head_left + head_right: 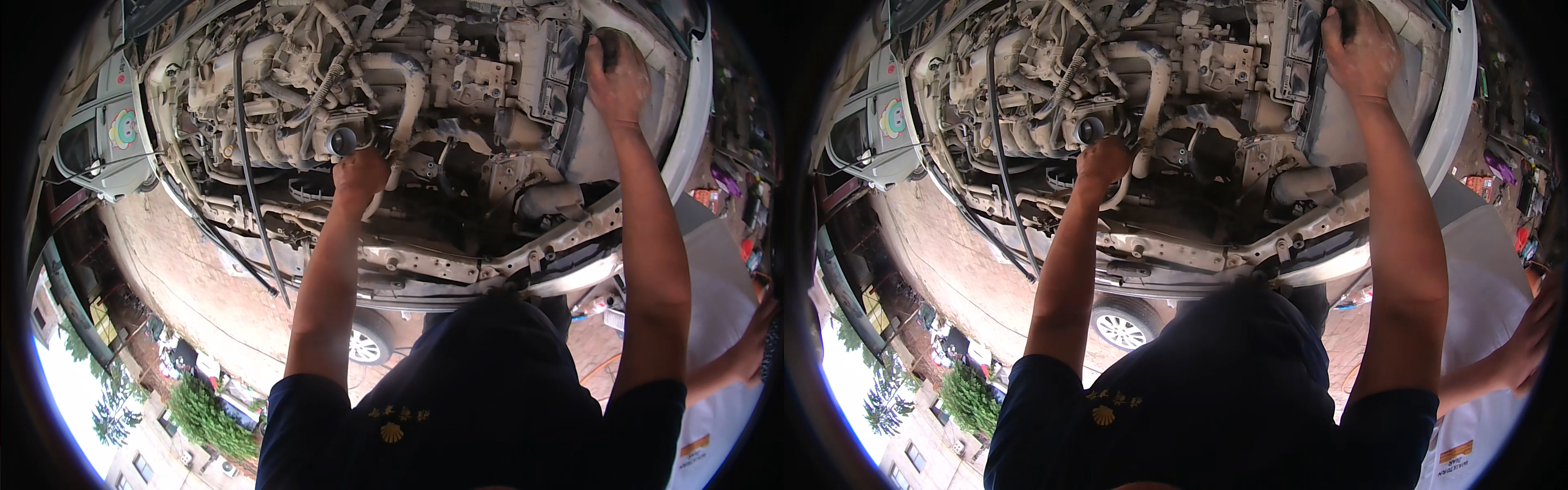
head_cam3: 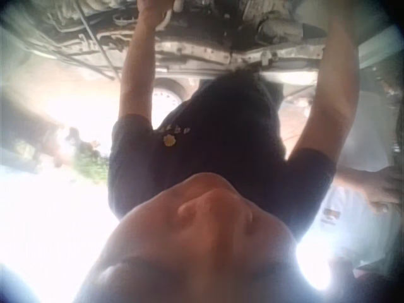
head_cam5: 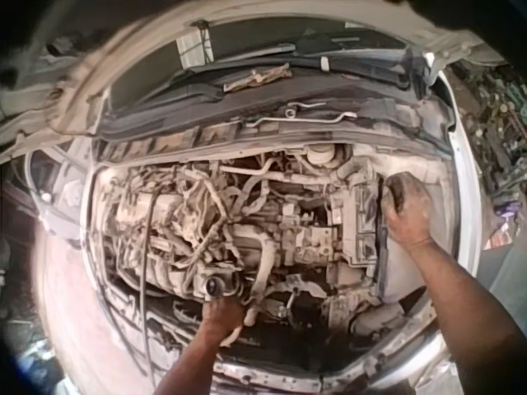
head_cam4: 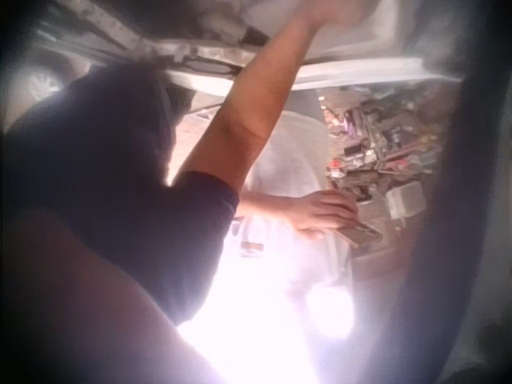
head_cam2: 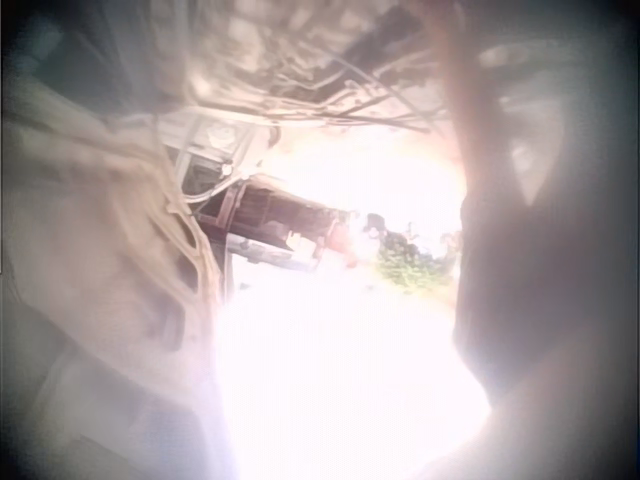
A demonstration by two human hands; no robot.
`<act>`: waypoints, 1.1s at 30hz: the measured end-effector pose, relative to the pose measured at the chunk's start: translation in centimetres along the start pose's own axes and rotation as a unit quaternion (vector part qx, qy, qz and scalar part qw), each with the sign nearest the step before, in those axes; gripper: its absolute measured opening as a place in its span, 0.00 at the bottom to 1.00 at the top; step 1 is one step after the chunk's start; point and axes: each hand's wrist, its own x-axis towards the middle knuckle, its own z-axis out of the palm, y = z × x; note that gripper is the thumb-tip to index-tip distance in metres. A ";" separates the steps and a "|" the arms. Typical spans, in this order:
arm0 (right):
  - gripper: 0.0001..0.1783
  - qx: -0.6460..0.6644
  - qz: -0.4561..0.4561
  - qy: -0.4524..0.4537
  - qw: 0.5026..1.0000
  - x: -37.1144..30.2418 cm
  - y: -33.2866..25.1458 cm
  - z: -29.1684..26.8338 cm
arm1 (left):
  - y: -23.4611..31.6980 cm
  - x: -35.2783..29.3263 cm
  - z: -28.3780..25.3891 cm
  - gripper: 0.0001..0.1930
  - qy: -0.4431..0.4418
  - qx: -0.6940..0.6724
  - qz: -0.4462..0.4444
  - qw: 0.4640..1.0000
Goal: The person uses a socket wrench to loosen and remove bolts from the engine bay of a white car. They repeatedly reach into the engine compartment, turn the wrench, and remove fasteners while working in an outdoor repair area.
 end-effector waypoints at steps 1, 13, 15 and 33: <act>0.11 0.003 0.004 0.004 1.000 0.2 -0.6 -0.2 | -0.1 0.1 0.7 0.14 0.023 0.007 -0.003 1.000; 0.09 0.034 0.000 0.053 0.998 -0.1 0.2 -0.1 | -0.4 1.0 1.0 0.15 -0.007 -0.002 -0.028 1.000; 0.09 0.023 0.001 0.049 0.999 0.0 0.3 -0.1 | -0.8 1.4 1.4 0.15 -0.008 0.006 -0.020 1.000; 0.08 0.055 -0.017 0.067 0.996 1.2 -0.3 -0.2 | -2.2 -0.1 5.3 0.13 0.011 -0.002 -0.012 1.000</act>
